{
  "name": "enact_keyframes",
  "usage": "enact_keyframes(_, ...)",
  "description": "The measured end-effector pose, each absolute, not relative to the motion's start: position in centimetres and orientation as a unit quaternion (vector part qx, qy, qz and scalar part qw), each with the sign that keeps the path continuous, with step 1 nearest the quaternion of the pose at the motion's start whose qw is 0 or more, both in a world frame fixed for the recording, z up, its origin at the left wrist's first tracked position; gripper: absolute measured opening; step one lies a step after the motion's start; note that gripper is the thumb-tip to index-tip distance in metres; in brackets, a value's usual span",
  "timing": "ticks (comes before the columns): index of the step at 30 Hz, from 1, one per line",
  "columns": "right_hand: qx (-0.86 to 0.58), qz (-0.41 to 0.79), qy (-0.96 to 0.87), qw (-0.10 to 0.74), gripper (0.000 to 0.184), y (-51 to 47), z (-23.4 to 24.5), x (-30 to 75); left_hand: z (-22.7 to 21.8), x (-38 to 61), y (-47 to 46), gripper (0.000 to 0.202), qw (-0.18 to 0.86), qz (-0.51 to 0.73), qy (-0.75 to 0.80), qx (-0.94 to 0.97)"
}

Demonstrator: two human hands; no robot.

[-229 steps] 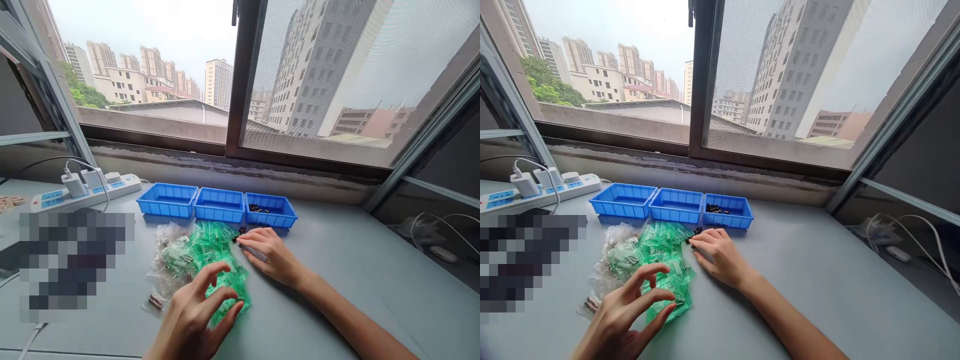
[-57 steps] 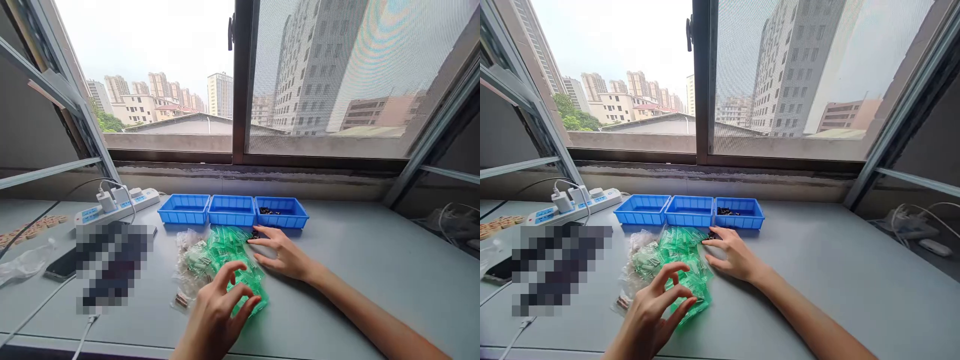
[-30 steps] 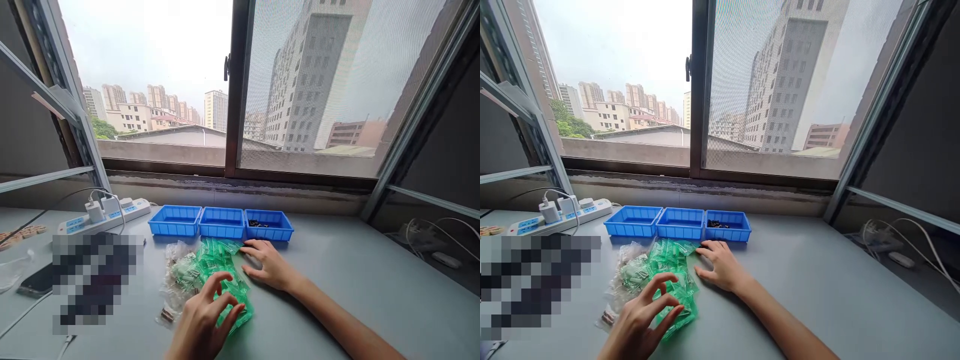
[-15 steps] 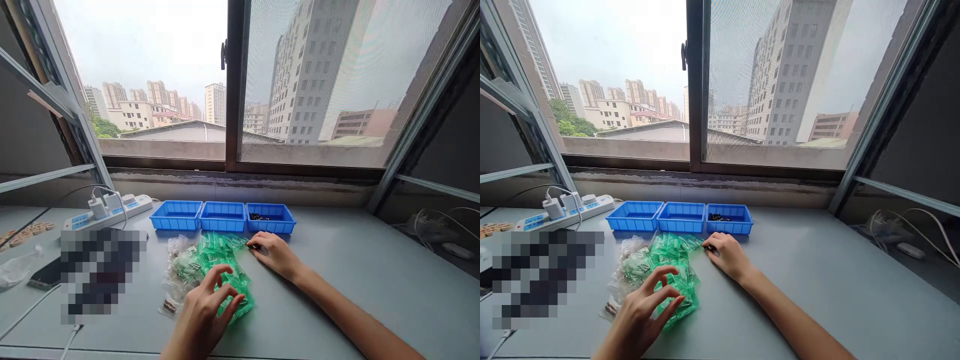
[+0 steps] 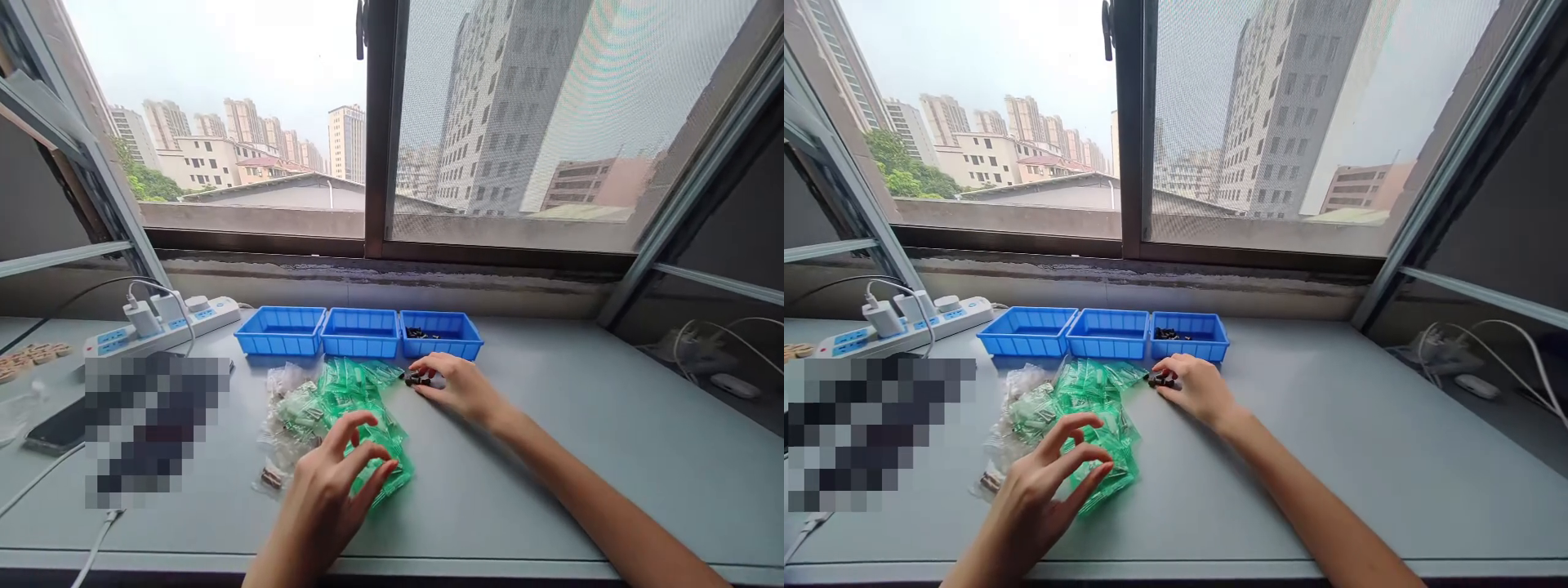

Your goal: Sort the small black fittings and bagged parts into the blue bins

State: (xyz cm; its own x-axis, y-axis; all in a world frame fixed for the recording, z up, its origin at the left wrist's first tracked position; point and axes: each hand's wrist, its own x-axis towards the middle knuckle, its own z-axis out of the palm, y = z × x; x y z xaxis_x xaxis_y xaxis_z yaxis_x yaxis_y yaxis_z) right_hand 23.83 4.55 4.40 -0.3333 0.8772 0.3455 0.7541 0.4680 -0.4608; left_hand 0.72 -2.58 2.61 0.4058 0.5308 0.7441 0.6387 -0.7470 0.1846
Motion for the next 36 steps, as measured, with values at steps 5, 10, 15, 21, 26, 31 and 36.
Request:
enact_keyframes(5,-0.48,0.178,-0.821,0.255,0.022,4.7,4.9,24.9,2.3,0.7,-2.3,0.033,0.089,-0.432,-0.334,-0.833)
enact_keyframes(10,-0.478,0.162,-0.822,0.263,0.019,4.9,4.6,24.8,2.2,0.7,-2.2,0.029,0.086,-0.442,-0.329,-0.83)
enact_keyframes(15,-0.474,0.125,-0.83,0.266,0.024,4.8,4.7,24.5,2.5,0.6,-2.4,0.032,0.076,-0.436,-0.33,-0.834)
enact_keyframes(21,-0.448,0.089,-0.838,0.299,0.036,4.5,4.7,24.1,3.0,0.6,-2.5,0.037,0.084,-0.443,-0.339,-0.826)
enact_keyframes(26,-0.421,0.077,-0.858,0.283,0.036,4.1,4.6,23.6,3.2,0.7,-2.4,0.036,0.112,-0.444,-0.331,-0.825)
enact_keyframes(31,-0.406,0.076,-0.863,0.292,0.036,3.8,4.7,23.4,3.7,0.8,-2.6,0.03,0.104,-0.43,-0.326,-0.836)
enact_keyframes(36,-0.413,0.097,-0.856,0.294,0.033,3.9,4.2,23.1,4.0,0.8,-2.9,0.032,0.084,-0.421,-0.339,-0.837)
